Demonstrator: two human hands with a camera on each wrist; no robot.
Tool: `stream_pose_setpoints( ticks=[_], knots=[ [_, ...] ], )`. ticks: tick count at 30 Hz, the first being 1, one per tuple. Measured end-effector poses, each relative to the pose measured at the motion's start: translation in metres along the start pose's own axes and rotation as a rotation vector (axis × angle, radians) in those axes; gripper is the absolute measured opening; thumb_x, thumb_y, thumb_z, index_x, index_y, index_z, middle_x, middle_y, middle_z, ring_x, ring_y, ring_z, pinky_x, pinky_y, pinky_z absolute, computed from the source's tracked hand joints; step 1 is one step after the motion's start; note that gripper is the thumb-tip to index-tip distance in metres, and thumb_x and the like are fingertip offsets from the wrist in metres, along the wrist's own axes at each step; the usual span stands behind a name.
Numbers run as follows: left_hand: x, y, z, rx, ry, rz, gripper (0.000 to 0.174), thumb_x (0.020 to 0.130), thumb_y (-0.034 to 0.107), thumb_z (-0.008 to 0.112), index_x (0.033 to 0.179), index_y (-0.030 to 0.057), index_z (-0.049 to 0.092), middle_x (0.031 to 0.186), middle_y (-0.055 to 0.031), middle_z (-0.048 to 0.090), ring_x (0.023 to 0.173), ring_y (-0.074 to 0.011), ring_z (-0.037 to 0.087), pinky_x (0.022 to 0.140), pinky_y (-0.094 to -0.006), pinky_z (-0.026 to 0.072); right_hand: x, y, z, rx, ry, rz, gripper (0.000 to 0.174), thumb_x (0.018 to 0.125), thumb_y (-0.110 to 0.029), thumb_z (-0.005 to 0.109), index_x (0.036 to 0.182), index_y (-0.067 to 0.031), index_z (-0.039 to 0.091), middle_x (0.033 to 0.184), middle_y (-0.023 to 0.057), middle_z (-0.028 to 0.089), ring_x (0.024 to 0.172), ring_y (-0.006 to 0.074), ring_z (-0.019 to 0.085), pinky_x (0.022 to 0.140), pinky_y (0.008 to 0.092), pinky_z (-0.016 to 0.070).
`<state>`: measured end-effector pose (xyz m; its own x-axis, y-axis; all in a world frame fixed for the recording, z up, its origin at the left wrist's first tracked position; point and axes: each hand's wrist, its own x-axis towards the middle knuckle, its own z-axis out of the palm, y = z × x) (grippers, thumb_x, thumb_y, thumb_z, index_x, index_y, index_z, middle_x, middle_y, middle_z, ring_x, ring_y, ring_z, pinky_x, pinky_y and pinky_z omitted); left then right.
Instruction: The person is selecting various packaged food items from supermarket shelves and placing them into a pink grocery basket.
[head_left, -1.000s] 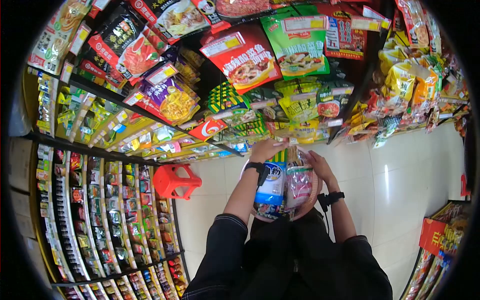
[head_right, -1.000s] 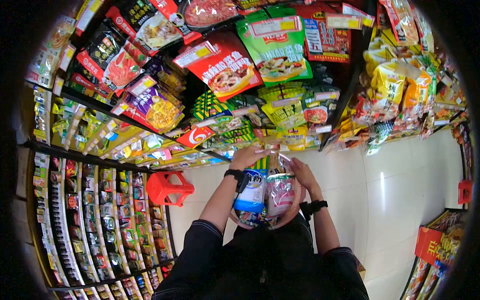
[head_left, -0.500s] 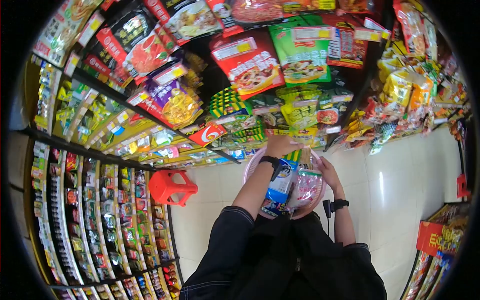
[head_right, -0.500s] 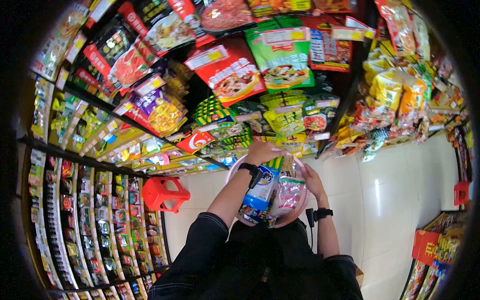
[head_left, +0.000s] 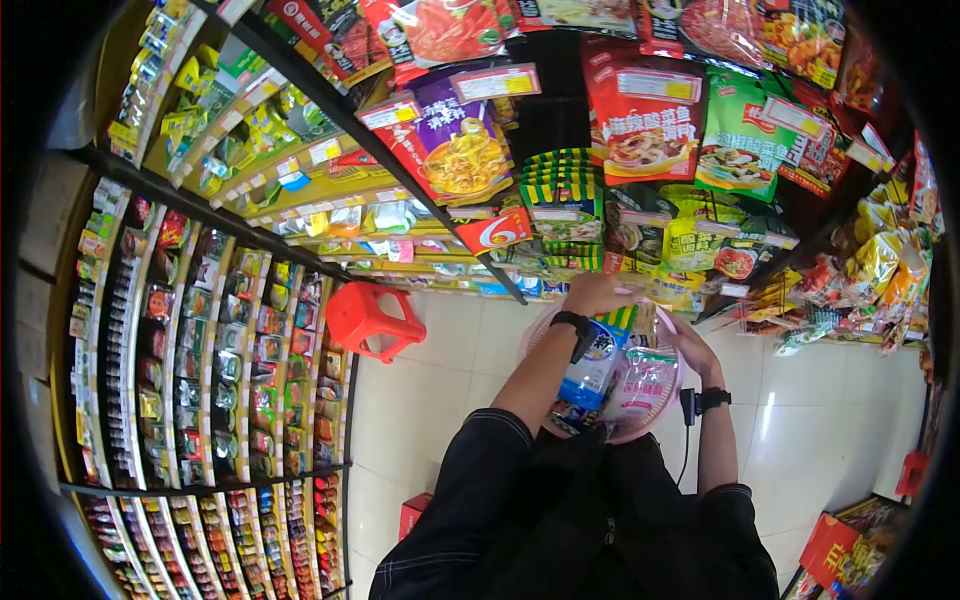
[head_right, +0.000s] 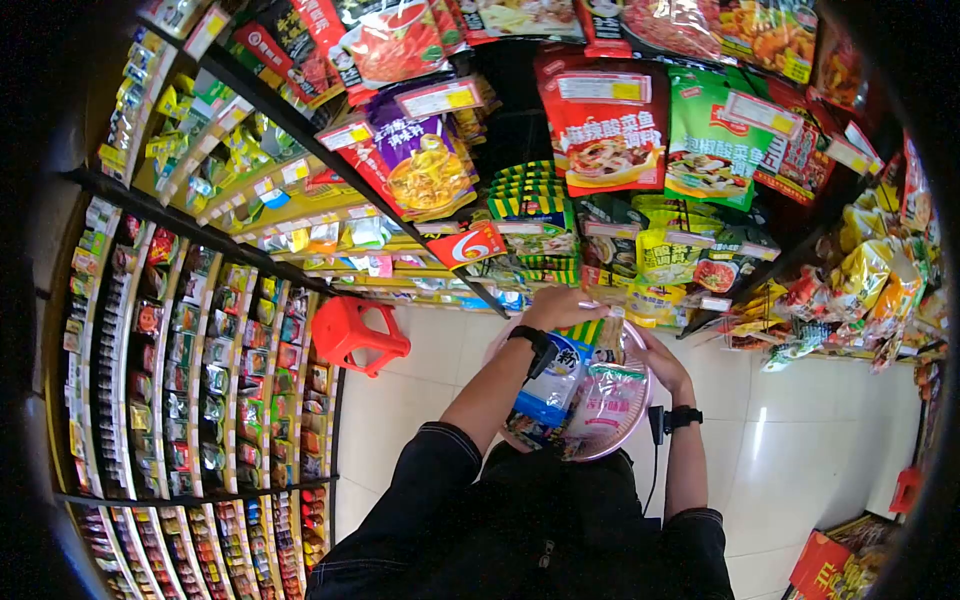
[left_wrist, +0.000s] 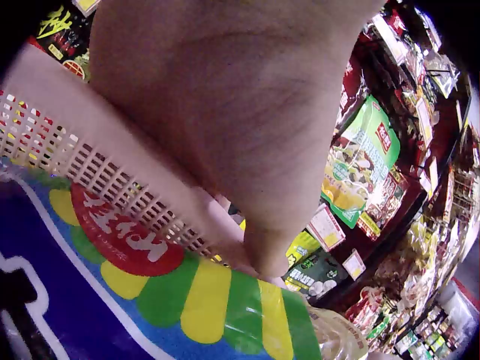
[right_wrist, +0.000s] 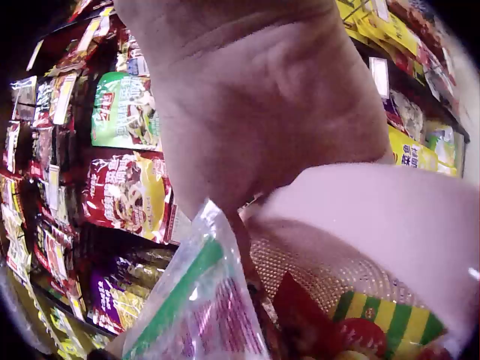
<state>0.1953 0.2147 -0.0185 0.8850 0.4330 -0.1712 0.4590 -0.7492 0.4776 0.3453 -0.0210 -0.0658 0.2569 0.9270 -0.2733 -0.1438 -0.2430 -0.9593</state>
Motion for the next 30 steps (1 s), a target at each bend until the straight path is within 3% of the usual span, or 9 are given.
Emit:
stream_pose_setpoints(
  ticks=[4, 8, 10, 14, 17, 19, 24, 27, 30],
  knots=[
    [-0.006, -0.010, -0.009, 0.004, -0.082, -0.088, 0.066, 0.077, 0.088, 0.054, 0.108, 0.0365, 0.079, 0.096, -0.0117, 0.077, 0.091, -0.0347, 0.073, 0.080, -0.0436, 0.0571, 0.017, 0.027, -0.003, 0.157, -0.074, 0.173, 0.057, 0.103, -0.032, 0.063, 0.151, -0.0043, 0.048, 0.139, 0.0054, 0.060, 0.123, 0.0138, 0.055, 0.108, 0.0296, 0.0423],
    [-0.008, -0.031, -0.015, -0.149, -0.093, -0.043, 0.063, 0.079, 0.084, 0.058, 0.118, 0.0379, 0.076, 0.105, -0.0059, 0.077, 0.101, -0.0307, 0.072, 0.085, -0.0401, 0.0559, 0.019, 0.017, 0.014, 0.006, 0.007, 0.183, 0.042, 0.103, -0.032, 0.064, 0.134, -0.0035, 0.063, 0.110, -0.0041, 0.065, 0.101, 0.0080, 0.057, 0.093, 0.0262, 0.0473],
    [-0.003, -0.029, -0.043, -0.476, -0.242, -0.043, 0.054, 0.085, 0.062, 0.072, 0.116, 0.0182, 0.076, 0.102, -0.0108, 0.076, 0.100, -0.0257, 0.072, 0.087, -0.0369, 0.0550, 0.020, 0.010, 0.011, -0.036, -0.004, 0.164, 0.036, 0.104, -0.034, 0.064, 0.123, -0.0033, 0.068, 0.101, -0.0056, 0.065, 0.096, 0.0063, 0.057, 0.089, 0.0254, 0.0479],
    [0.000, -0.096, -0.111, -0.070, 0.594, 0.142, 0.025, 0.087, 0.021, 0.070, 0.109, 0.0082, 0.070, 0.107, -0.0088, 0.075, 0.100, -0.0296, 0.071, 0.086, -0.0429, 0.0548, -0.002, 0.001, 0.015, -0.124, 0.048, 0.132, 0.040, 0.104, -0.038, 0.062, 0.119, -0.0022, 0.069, 0.107, -0.0030, 0.068, 0.098, 0.0085, 0.059, 0.092, 0.0273, 0.0483],
    [-0.029, -0.119, -0.213, -0.125, 0.912, 0.003, 0.023, 0.091, 0.023, 0.069, 0.103, 0.0030, 0.069, 0.096, -0.0144, 0.073, 0.089, -0.0340, 0.070, 0.081, -0.0443, 0.0540, -0.021, 0.012, 0.012, -0.020, 0.121, 0.132, 0.046, 0.103, -0.044, 0.063, 0.119, -0.0012, 0.070, 0.107, -0.0011, 0.070, 0.098, 0.0100, 0.060, 0.093, 0.0281, 0.0484],
    [-0.027, -0.174, -0.249, 0.026, 1.025, -0.055, 0.037, 0.091, 0.030, 0.071, 0.109, -0.0021, 0.065, 0.107, -0.0210, 0.068, 0.103, -0.0346, 0.065, 0.090, -0.0451, 0.0504, -0.033, 0.017, 0.004, -0.138, 0.136, 0.207, 0.049, 0.103, -0.046, 0.062, 0.119, 0.0001, 0.070, 0.106, 0.0004, 0.070, 0.098, 0.0101, 0.059, 0.091, 0.0287, 0.0489],
    [-0.003, -0.243, -0.261, -0.107, 0.750, -0.244, 0.097, 0.085, 0.058, 0.076, 0.139, -0.0144, 0.042, 0.131, -0.0329, 0.057, 0.125, -0.0448, 0.053, 0.108, -0.0473, 0.0410, -0.058, 0.015, 0.012, -0.069, 0.250, 0.151, 0.051, 0.103, -0.047, 0.061, 0.116, 0.0020, 0.070, 0.103, 0.0023, 0.070, 0.096, 0.0102, 0.060, 0.088, 0.0293, 0.0496],
    [-0.004, -0.222, -0.254, -0.309, 0.962, -0.130, 0.107, 0.081, 0.063, 0.077, 0.144, -0.0144, 0.039, 0.138, -0.0337, 0.053, 0.133, -0.0456, 0.047, 0.113, -0.0471, 0.0371, -0.068, 0.013, 0.016, -0.076, 0.283, 0.124, 0.046, 0.103, -0.045, 0.061, 0.109, 0.0003, 0.069, 0.097, 0.0002, 0.068, 0.089, 0.0093, 0.060, 0.083, 0.0265, 0.0497],
    [-0.010, -0.182, -0.258, -0.237, 0.902, -0.334, 0.141, 0.066, 0.066, 0.088, 0.160, -0.0060, 0.012, 0.152, -0.0419, 0.031, 0.143, -0.0502, 0.034, 0.120, -0.0498, 0.0295, -0.078, 0.005, 0.016, -0.081, 0.286, 0.102, 0.048, 0.104, -0.047, 0.060, 0.109, -0.0001, 0.070, 0.095, 0.0006, 0.068, 0.089, 0.0105, 0.063, 0.084, 0.0281, 0.0516]
  ],
)
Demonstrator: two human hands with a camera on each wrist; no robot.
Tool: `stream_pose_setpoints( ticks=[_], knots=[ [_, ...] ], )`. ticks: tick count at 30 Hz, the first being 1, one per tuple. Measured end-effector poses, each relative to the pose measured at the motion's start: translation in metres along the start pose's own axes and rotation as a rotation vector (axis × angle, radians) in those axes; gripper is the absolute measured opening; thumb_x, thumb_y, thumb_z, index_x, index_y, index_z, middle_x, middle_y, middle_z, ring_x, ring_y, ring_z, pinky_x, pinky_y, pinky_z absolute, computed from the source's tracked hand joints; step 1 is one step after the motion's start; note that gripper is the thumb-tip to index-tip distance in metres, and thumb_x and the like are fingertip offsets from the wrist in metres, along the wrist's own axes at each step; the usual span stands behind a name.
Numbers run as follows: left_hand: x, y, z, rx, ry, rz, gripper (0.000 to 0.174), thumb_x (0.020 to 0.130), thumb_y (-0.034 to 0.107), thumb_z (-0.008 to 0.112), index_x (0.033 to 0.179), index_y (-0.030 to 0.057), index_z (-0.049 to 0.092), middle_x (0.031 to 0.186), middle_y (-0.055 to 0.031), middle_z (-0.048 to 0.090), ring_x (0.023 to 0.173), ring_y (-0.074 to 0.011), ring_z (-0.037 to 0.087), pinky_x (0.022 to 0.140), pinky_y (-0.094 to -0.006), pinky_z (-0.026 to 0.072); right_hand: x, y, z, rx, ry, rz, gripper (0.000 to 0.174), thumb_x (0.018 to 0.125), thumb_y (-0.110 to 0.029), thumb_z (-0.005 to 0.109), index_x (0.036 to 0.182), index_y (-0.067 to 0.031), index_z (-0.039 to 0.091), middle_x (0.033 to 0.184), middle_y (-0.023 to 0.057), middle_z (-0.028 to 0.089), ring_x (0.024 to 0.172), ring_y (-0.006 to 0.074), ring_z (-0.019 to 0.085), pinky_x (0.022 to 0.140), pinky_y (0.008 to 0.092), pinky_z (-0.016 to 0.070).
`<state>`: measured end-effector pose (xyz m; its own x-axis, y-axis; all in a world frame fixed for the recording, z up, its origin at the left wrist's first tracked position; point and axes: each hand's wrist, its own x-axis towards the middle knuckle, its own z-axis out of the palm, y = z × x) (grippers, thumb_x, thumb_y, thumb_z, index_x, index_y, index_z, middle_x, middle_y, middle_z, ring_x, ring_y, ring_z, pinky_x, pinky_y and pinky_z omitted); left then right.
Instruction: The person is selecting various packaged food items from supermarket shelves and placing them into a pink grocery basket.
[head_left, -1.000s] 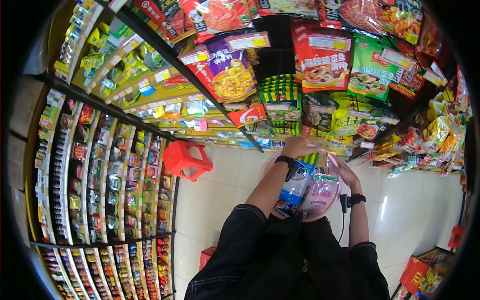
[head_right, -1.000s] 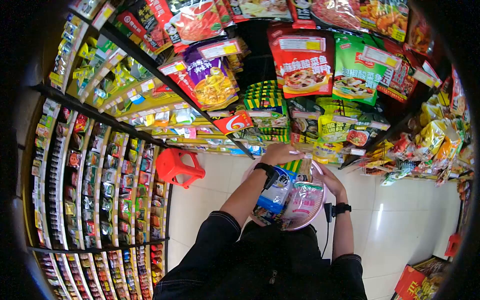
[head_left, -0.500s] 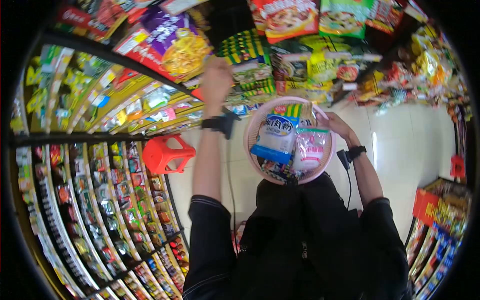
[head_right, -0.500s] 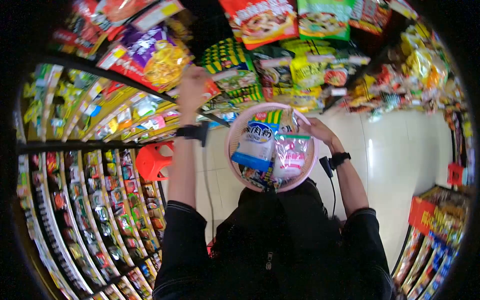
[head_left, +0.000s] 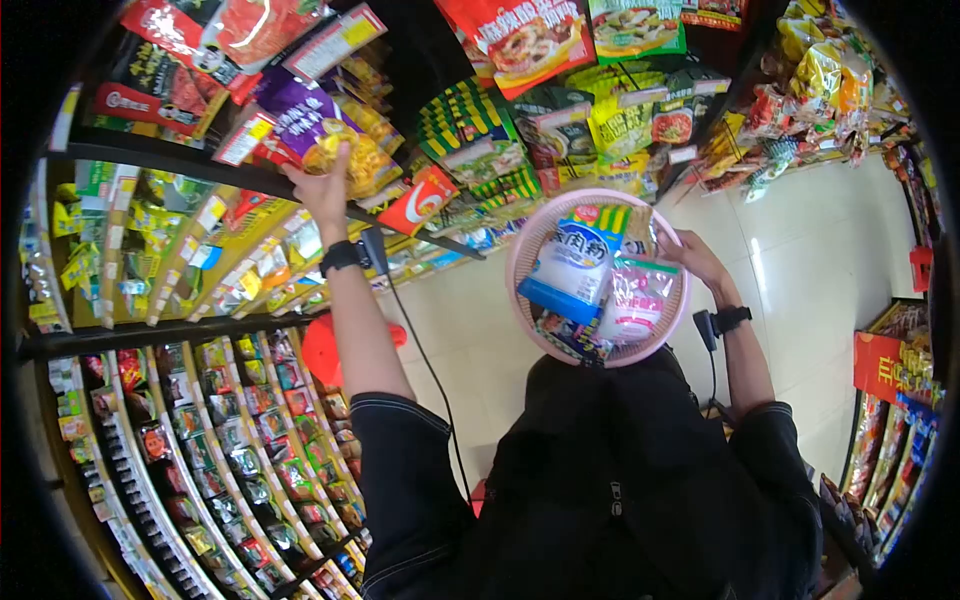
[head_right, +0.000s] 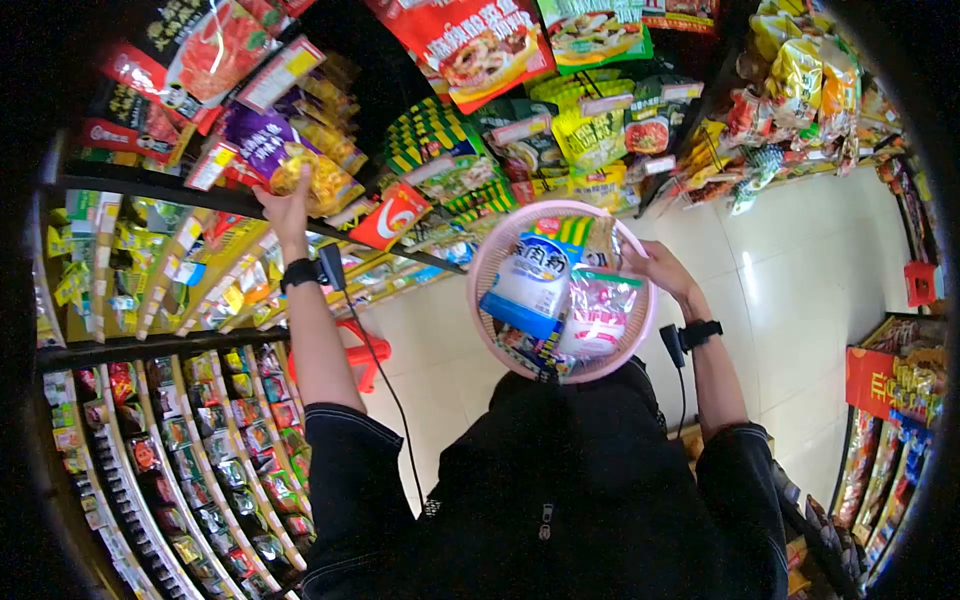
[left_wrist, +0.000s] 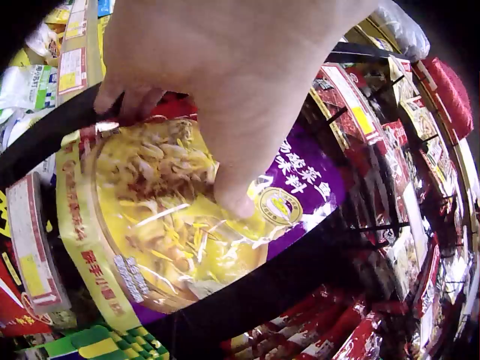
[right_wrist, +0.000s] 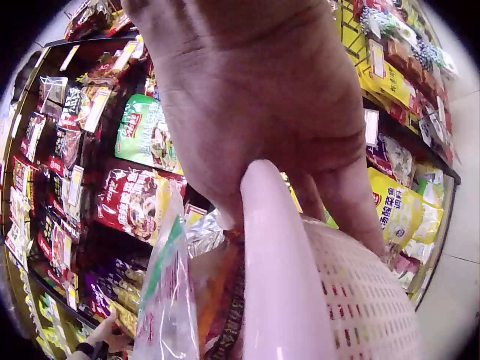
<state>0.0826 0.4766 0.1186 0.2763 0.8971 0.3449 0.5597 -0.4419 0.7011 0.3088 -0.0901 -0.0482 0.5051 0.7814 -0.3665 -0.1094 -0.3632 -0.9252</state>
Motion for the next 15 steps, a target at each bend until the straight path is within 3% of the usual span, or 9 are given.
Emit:
stream_pose_setpoints(
  ticks=[4, 7, 8, 11, 12, 13, 15],
  knots=[
    [-0.004, 0.031, 0.007, -0.006, -0.019, -0.039, 0.152, 0.060, 0.063, 0.092, 0.164, 0.0065, -0.003, 0.155, -0.0433, 0.025, 0.147, -0.0500, 0.031, 0.120, -0.0501, 0.0299, -0.007, 0.007, -0.004, -0.009, 0.040, 0.010, 0.046, 0.105, -0.043, 0.059, 0.113, 0.0009, 0.070, 0.095, 0.0016, 0.069, 0.091, 0.0111, 0.061, 0.085, 0.0293, 0.0511],
    [-0.012, 0.045, 0.002, -0.045, 0.022, -0.067, 0.150, 0.060, 0.060, 0.093, 0.164, 0.0078, -0.002, 0.156, -0.0388, 0.030, 0.145, -0.0486, 0.035, 0.120, -0.0511, 0.0307, -0.021, -0.007, 0.000, 0.064, 0.095, -0.005, 0.045, 0.105, -0.041, 0.059, 0.112, 0.0017, 0.070, 0.095, 0.0030, 0.069, 0.092, 0.0119, 0.063, 0.085, 0.0296, 0.0517],
    [-0.007, 0.040, 0.003, -0.017, 0.052, -0.104, 0.149, 0.059, 0.058, 0.094, 0.163, 0.0033, 0.003, 0.156, -0.0332, 0.036, 0.143, -0.0460, 0.040, 0.119, -0.0495, 0.0325, -0.021, -0.002, -0.005, 0.051, 0.070, -0.023, 0.046, 0.104, -0.041, 0.060, 0.113, 0.0029, 0.070, 0.096, 0.0045, 0.070, 0.092, 0.0129, 0.064, 0.086, 0.0301, 0.0523],
    [0.014, 0.002, 0.013, 0.006, 0.124, -0.084, 0.144, 0.059, 0.057, 0.094, 0.161, -0.0027, 0.010, 0.154, -0.0309, 0.041, 0.142, -0.0433, 0.043, 0.118, -0.0458, 0.0353, -0.021, 0.000, -0.011, -0.018, 0.066, -0.017, 0.046, 0.104, -0.041, 0.060, 0.113, 0.0032, 0.070, 0.096, 0.0053, 0.070, 0.091, 0.0132, 0.064, 0.086, 0.0304, 0.0526],
    [0.015, -0.002, 0.013, -0.122, 0.146, 0.019, 0.128, 0.062, 0.054, 0.094, 0.154, -0.0078, 0.031, 0.146, -0.0306, 0.051, 0.137, -0.0410, 0.049, 0.114, -0.0433, 0.0383, -0.020, -0.001, -0.010, -0.008, 0.069, -0.010, 0.046, 0.104, -0.041, 0.061, 0.111, 0.0032, 0.070, 0.096, 0.0055, 0.071, 0.090, 0.0132, 0.064, 0.085, 0.0304, 0.0526],
    [0.020, -0.008, 0.010, -0.123, 0.152, 0.023, 0.128, 0.062, 0.054, 0.094, 0.154, -0.0078, 0.031, 0.146, -0.0306, 0.051, 0.137, -0.0410, 0.049, 0.114, -0.0433, 0.0383, -0.019, -0.003, -0.010, -0.008, 0.068, -0.017, 0.046, 0.104, -0.041, 0.061, 0.111, 0.0032, 0.070, 0.096, 0.0055, 0.071, 0.090, 0.0132, 0.064, 0.085, 0.0304, 0.0526],
    [0.025, -0.020, 0.002, -0.145, -0.097, -0.094, 0.109, 0.066, 0.041, 0.097, 0.140, -0.0167, 0.041, 0.131, -0.0218, 0.063, 0.115, -0.0259, 0.062, 0.104, -0.0347, 0.0456, -0.018, -0.001, -0.011, -0.012, 0.046, -0.010, 0.045, 0.104, -0.040, 0.061, 0.111, 0.0034, 0.070, 0.097, 0.0057, 0.071, 0.090, 0.0135, 0.064, 0.086, 0.0305, 0.0526]
  ],
)
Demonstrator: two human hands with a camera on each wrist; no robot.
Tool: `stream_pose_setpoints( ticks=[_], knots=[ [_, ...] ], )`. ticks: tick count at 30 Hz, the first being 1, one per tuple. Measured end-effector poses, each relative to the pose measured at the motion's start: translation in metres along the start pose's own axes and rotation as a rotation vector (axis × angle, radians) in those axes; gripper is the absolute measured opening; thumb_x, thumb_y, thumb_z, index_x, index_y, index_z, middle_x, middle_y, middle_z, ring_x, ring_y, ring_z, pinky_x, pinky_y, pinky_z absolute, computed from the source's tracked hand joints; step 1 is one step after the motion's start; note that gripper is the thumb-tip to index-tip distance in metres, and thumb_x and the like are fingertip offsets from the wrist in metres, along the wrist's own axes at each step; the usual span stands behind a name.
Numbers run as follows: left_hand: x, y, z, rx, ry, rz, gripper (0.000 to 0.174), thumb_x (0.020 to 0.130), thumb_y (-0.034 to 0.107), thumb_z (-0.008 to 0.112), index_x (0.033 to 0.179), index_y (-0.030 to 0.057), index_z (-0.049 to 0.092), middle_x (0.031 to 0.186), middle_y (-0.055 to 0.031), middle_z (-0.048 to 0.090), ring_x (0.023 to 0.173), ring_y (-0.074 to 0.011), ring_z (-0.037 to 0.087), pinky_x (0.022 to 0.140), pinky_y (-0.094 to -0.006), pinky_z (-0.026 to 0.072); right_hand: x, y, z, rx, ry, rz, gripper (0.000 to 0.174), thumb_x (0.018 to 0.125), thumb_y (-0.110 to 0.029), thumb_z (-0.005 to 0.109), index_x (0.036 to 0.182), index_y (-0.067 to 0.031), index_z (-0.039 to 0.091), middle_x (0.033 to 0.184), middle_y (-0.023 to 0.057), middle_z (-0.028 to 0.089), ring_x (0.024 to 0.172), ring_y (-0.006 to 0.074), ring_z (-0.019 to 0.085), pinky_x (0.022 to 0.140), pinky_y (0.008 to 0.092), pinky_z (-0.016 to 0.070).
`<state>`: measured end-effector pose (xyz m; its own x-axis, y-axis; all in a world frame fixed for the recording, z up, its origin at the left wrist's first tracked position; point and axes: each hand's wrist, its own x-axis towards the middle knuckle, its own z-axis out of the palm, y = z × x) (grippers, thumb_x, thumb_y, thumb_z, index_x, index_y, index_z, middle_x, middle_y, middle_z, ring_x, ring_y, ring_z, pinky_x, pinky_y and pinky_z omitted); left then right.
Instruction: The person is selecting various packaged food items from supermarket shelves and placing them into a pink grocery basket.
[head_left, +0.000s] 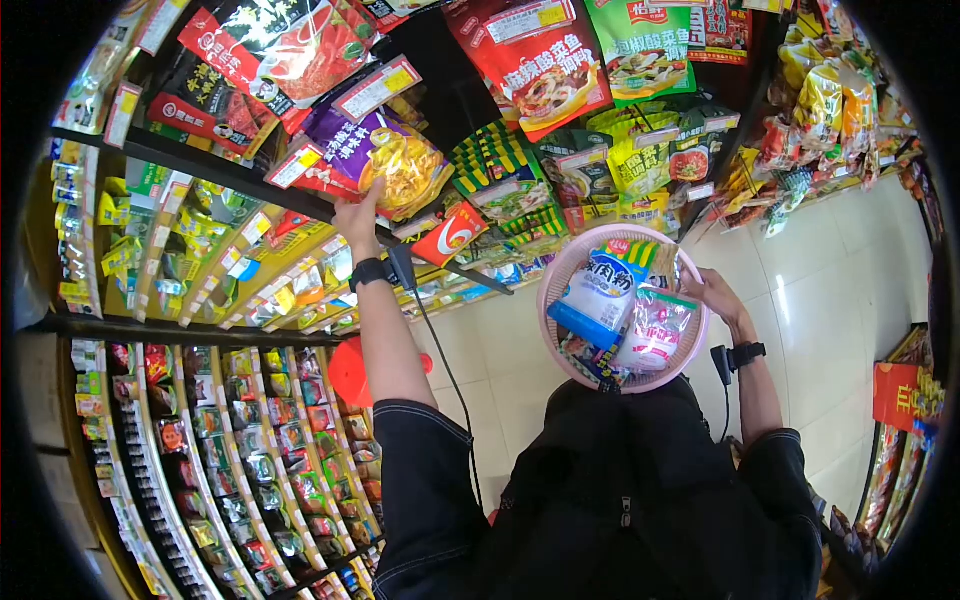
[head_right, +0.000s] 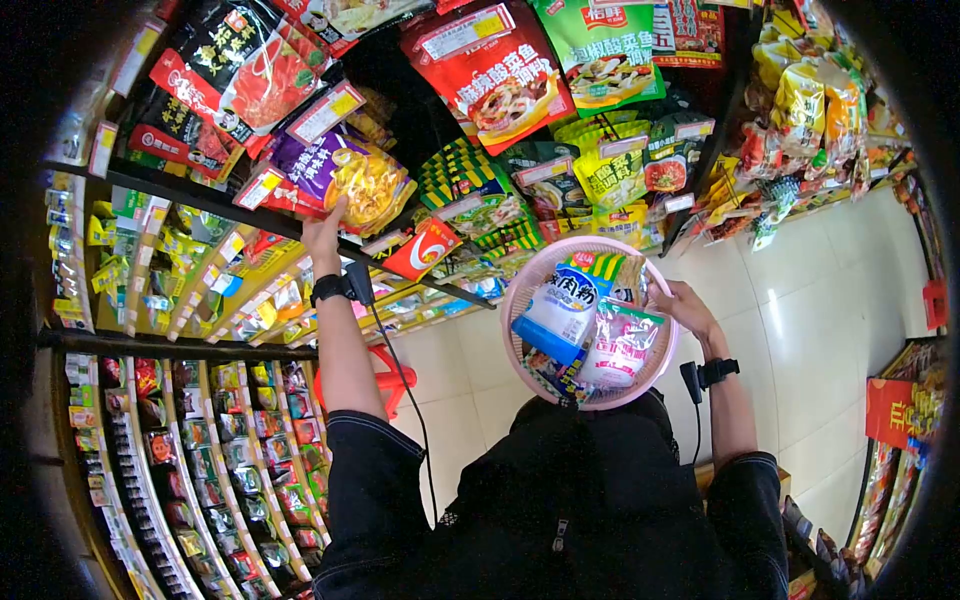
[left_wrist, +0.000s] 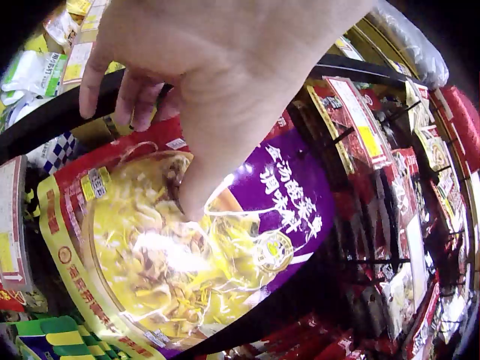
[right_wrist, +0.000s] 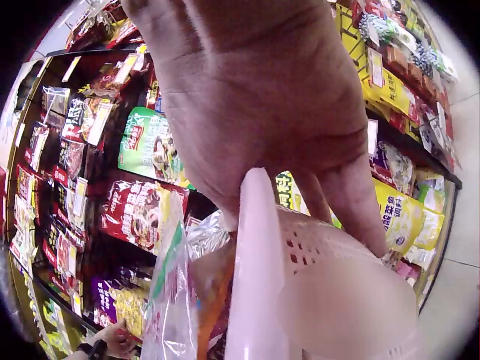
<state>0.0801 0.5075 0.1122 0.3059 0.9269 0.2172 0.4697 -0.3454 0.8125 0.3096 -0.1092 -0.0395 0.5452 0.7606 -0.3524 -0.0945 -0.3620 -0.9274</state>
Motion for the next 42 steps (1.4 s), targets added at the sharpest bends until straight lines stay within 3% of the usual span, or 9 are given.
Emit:
stream_pose_setpoints(
  ticks=[5, 9, 13, 18, 20, 26, 34, 38, 42],
  knots=[
    [-0.022, 0.009, 0.000, 0.043, 0.279, 0.162, 0.051, 0.083, 0.025, 0.086, 0.117, -0.0042, 0.061, 0.105, -0.0128, 0.071, 0.090, -0.0228, 0.066, 0.087, -0.0378, 0.0512, 0.013, 0.007, -0.002, -0.012, -0.006, -0.044, 0.048, 0.103, -0.043, 0.061, 0.111, 0.0032, 0.071, 0.096, 0.0059, 0.071, 0.090, 0.0137, 0.063, 0.085, 0.0310, 0.0520],
    [-0.030, 0.005, -0.001, -0.255, 0.277, 0.197, 0.034, 0.101, 0.013, 0.064, 0.131, -0.0018, 0.055, 0.103, -0.0086, 0.070, 0.088, -0.0195, 0.064, 0.084, -0.0358, 0.0516, 0.018, 0.015, -0.007, -0.045, -0.005, -0.049, 0.053, 0.102, -0.048, 0.061, 0.113, 0.0029, 0.071, 0.096, 0.0060, 0.071, 0.090, 0.0139, 0.062, 0.085, 0.0324, 0.0513],
    [-0.042, 0.009, -0.015, -0.473, 0.215, 0.064, 0.047, 0.102, 0.011, 0.061, 0.143, -0.0054, 0.045, 0.125, -0.0175, 0.066, 0.104, -0.0261, 0.063, 0.095, -0.0396, 0.0492, 0.023, 0.020, -0.013, -0.046, -0.019, -0.061, 0.052, 0.102, -0.047, 0.061, 0.117, 0.0020, 0.071, 0.097, 0.0053, 0.071, 0.091, 0.0128, 0.062, 0.086, 0.0329, 0.0517],
    [-0.071, 0.015, -0.052, 0.058, 0.440, 0.295, 0.062, 0.101, 0.007, 0.059, 0.156, -0.0051, 0.033, 0.147, -0.0215, 0.051, 0.123, -0.0300, 0.056, 0.107, -0.0383, 0.0437, 0.025, 0.019, -0.010, -0.013, 0.001, -0.101, 0.051, 0.103, -0.046, 0.061, 0.121, 0.0003, 0.071, 0.098, 0.0052, 0.072, 0.091, 0.0128, 0.062, 0.086, 0.0323, 0.0517],
    [-0.091, 0.045, -0.071, -0.422, 0.155, 0.283, 0.059, 0.101, 0.000, 0.057, 0.156, -0.0016, 0.035, 0.141, -0.0189, 0.056, 0.117, -0.0259, 0.059, 0.103, -0.0370, 0.0474, 0.029, 0.020, -0.011, -0.028, 0.022, -0.085, 0.052, 0.103, -0.047, 0.061, 0.121, 0.0000, 0.071, 0.098, 0.0057, 0.072, 0.092, 0.0133, 0.062, 0.087, 0.0326, 0.0514],
    [-0.139, 0.052, -0.107, -0.448, -0.223, 0.040, 0.046, 0.097, -0.005, 0.059, 0.141, 0.0036, 0.052, 0.111, -0.0051, 0.066, 0.092, -0.0152, 0.062, 0.087, -0.0321, 0.0525, 0.027, 0.007, -0.010, -0.118, 0.003, -0.057, 0.048, 0.104, -0.043, 0.060, 0.121, 0.0008, 0.071, 0.099, 0.0072, 0.072, 0.090, 0.0136, 0.061, 0.084, 0.0340, 0.0507],
    [-0.261, 0.052, 0.048, -0.526, -0.706, -0.387, 0.050, 0.092, -0.008, 0.057, 0.139, 0.0085, 0.051, 0.102, -0.0008, 0.064, 0.084, -0.0101, 0.060, 0.076, -0.0252, 0.0503, 0.037, 0.019, -0.010, -0.096, -0.047, -0.087, 0.047, 0.104, -0.041, 0.061, 0.124, 0.0004, 0.069, 0.102, 0.0078, 0.074, 0.095, 0.0150, 0.063, 0.089, 0.0343, 0.0512],
    [-0.275, 0.021, 0.116, -0.487, -0.990, -0.305, 0.048, 0.096, -0.004, 0.058, 0.142, 0.0070, 0.051, 0.116, -0.0041, 0.066, 0.097, -0.0158, 0.064, 0.087, -0.0305, 0.0525, 0.032, 0.009, -0.007, -0.096, -0.060, -0.082, 0.042, 0.104, -0.038, 0.061, 0.123, -0.0012, 0.070, 0.102, 0.0064, 0.073, 0.095, 0.0138, 0.063, 0.088, 0.0332, 0.0512],
    [-0.292, 0.028, 0.130, -0.069, -0.984, 0.433, 0.042, 0.097, 0.007, 0.061, 0.138, 0.0026, 0.052, 0.131, -0.0131, 0.066, 0.115, -0.0343, 0.065, 0.095, -0.0441, 0.0509, 0.027, 0.007, -0.010, -0.102, -0.022, -0.144, 0.043, 0.103, -0.038, 0.063, 0.128, -0.0037, 0.069, 0.099, 0.0092, 0.074, 0.090, 0.0150, 0.064, 0.084, 0.0341, 0.0521]
  ],
)
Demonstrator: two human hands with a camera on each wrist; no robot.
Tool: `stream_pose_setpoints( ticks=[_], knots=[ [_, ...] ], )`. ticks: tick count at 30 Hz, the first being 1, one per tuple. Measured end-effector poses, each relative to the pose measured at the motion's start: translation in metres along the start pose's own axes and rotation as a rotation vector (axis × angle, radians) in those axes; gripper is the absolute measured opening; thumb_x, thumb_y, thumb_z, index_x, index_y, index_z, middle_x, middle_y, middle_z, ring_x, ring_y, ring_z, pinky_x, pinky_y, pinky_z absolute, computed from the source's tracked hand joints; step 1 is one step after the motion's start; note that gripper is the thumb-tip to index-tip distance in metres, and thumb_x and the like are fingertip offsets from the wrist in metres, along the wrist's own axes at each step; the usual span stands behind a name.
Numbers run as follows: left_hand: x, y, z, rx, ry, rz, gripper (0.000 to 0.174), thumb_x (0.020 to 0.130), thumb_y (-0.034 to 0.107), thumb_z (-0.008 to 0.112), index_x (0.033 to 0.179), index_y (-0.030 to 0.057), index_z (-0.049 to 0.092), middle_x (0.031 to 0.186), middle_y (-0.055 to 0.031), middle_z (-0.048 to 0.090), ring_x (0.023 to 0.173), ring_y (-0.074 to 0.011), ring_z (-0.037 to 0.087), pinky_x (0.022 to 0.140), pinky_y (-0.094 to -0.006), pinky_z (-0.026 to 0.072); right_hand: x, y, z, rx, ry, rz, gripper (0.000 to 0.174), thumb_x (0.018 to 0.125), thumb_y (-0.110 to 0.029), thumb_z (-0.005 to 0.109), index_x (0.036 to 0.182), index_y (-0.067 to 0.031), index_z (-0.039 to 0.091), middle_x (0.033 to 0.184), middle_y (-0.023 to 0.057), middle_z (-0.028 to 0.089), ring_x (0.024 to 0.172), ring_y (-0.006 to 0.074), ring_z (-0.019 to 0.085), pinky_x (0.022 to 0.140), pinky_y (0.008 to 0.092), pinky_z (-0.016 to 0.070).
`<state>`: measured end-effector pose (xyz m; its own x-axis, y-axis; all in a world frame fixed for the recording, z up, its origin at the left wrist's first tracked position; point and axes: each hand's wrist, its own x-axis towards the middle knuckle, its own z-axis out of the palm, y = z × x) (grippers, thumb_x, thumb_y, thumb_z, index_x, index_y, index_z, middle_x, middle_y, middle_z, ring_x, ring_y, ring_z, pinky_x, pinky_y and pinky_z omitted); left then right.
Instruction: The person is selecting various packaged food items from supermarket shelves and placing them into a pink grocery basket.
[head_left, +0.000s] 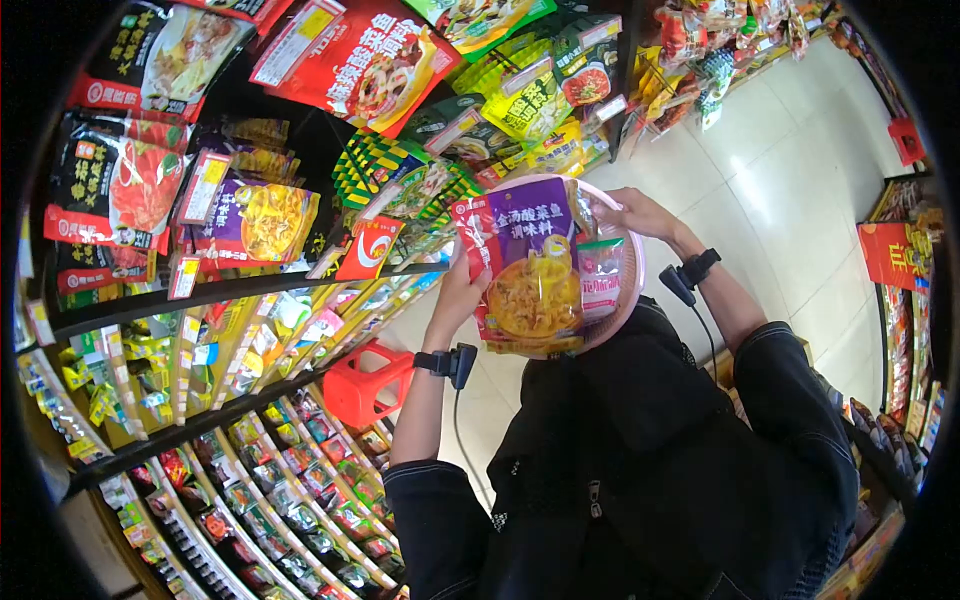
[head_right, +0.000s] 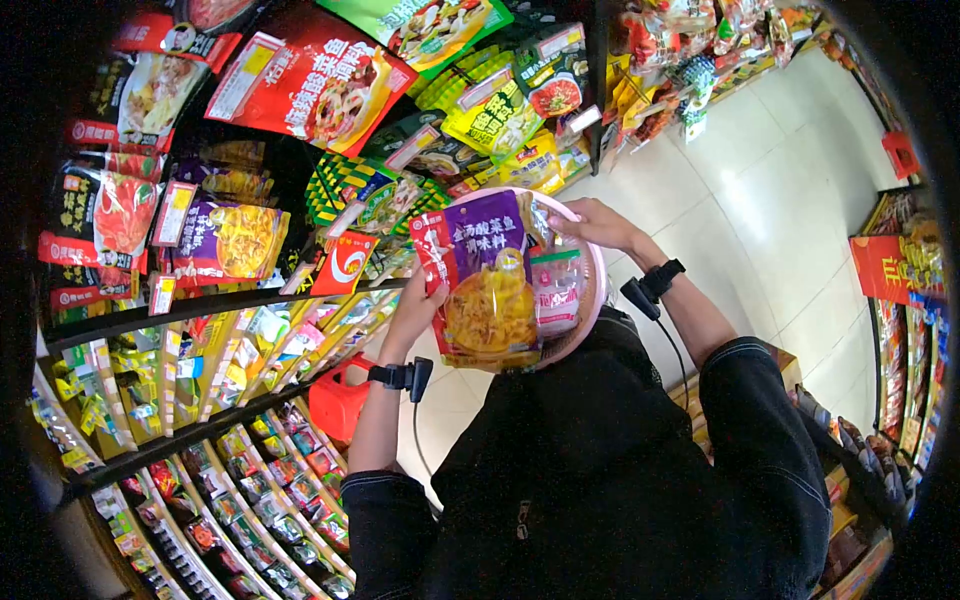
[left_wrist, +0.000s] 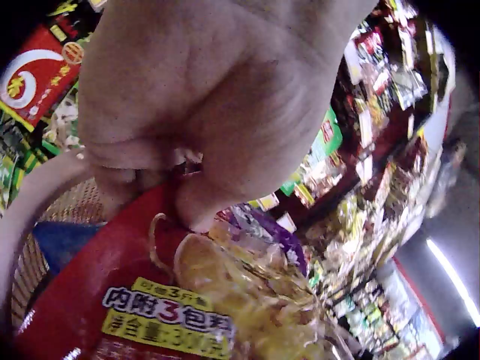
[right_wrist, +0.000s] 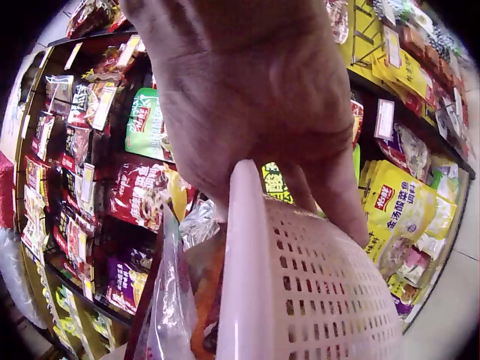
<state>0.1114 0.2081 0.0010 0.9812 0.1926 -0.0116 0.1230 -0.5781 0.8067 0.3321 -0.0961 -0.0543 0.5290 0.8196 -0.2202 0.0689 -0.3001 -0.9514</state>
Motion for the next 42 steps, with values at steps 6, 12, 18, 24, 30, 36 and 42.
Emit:
stream_pose_setpoints(
  ticks=[6, 12, 18, 24, 30, 36, 42],
  knots=[
    [0.029, 0.074, -0.002, 0.607, -0.198, -0.169, 0.047, 0.087, 0.023, 0.074, 0.125, 0.0043, 0.055, 0.113, -0.0218, 0.065, 0.110, -0.0458, 0.062, 0.090, -0.0527, 0.0514, -0.013, -0.010, -0.013, -0.063, 0.090, -0.017, 0.041, 0.100, -0.038, 0.067, 0.129, -0.0092, 0.069, 0.101, 0.0151, 0.076, 0.091, 0.0228, 0.070, 0.086, 0.0384, 0.0539],
    [0.104, 0.062, -0.012, 0.470, 0.066, 0.171, 0.069, 0.082, 0.025, 0.081, 0.137, 0.0037, 0.046, 0.130, -0.0192, 0.053, 0.126, -0.0370, 0.052, 0.106, -0.0437, 0.0462, -0.026, 0.009, -0.035, -0.042, 0.120, -0.048, 0.038, 0.100, -0.034, 0.068, 0.122, -0.0036, 0.070, 0.094, 0.0102, 0.075, 0.085, 0.0164, 0.066, 0.080, 0.0361, 0.0544],
    [0.157, 0.041, 0.042, -0.373, -0.475, -0.282, 0.067, 0.094, 0.030, 0.075, 0.148, 0.0048, 0.046, 0.127, -0.0075, 0.062, 0.114, -0.0185, 0.058, 0.099, -0.0330, 0.0462, -0.061, 0.017, -0.068, -0.010, 0.208, -0.092, 0.041, 0.102, -0.038, 0.064, 0.122, -0.0029, 0.069, 0.098, 0.0128, 0.075, 0.089, 0.0190, 0.065, 0.085, 0.0363, 0.0529],
    [0.197, 0.086, 0.102, -0.299, -0.631, -0.149, 0.065, 0.093, 0.035, 0.076, 0.146, 0.0068, 0.049, 0.126, -0.0083, 0.061, 0.118, -0.0210, 0.056, 0.105, -0.0345, 0.0429, -0.118, 0.054, -0.101, 0.096, 0.310, 0.080, 0.044, 0.102, -0.041, 0.064, 0.127, -0.0049, 0.069, 0.105, 0.0130, 0.076, 0.097, 0.0191, 0.068, 0.089, 0.0365, 0.0531],
    [0.238, 0.107, 0.171, -0.108, -0.804, -0.007, 0.086, 0.078, 0.028, 0.091, 0.148, 0.0052, 0.047, 0.132, -0.0067, 0.059, 0.121, -0.0184, 0.055, 0.101, -0.0330, 0.0465, -0.172, 0.096, -0.109, 0.195, 0.537, 0.168, 0.046, 0.102, -0.042, 0.062, 0.125, -0.0034, 0.070, 0.103, 0.0129, 0.076, 0.095, 0.0187, 0.068, 0.088, 0.0365, 0.0535],
    [0.264, 0.149, 0.246, -0.259, -0.738, 0.055, 0.083, 0.071, 0.032, 0.095, 0.139, 0.0057, 0.057, 0.127, -0.0074, 0.066, 0.117, -0.0163, 0.060, 0.100, -0.0313, 0.0478, -0.209, 0.114, -0.131, 0.322, 0.718, 0.273, 0.039, 0.104, -0.034, 0.061, 0.116, 0.0020, 0.068, 0.097, 0.0042, 0.070, 0.091, 0.0127, 0.065, 0.086, 0.0326, 0.0549],
    [0.335, 0.200, 0.313, -0.254, -0.911, 0.214, 0.082, 0.074, 0.041, 0.091, 0.140, 0.0084, 0.056, 0.125, -0.0097, 0.068, 0.115, -0.0209, 0.063, 0.099, -0.0342, 0.0482, -0.249, 0.126, -0.186, 0.420, 0.761, 0.141, 0.038, 0.102, -0.033, 0.063, 0.119, 0.0008, 0.063, 0.106, 0.0019, 0.066, 0.095, 0.0124, 0.061, 0.089, 0.0321, 0.0534]
  ],
)
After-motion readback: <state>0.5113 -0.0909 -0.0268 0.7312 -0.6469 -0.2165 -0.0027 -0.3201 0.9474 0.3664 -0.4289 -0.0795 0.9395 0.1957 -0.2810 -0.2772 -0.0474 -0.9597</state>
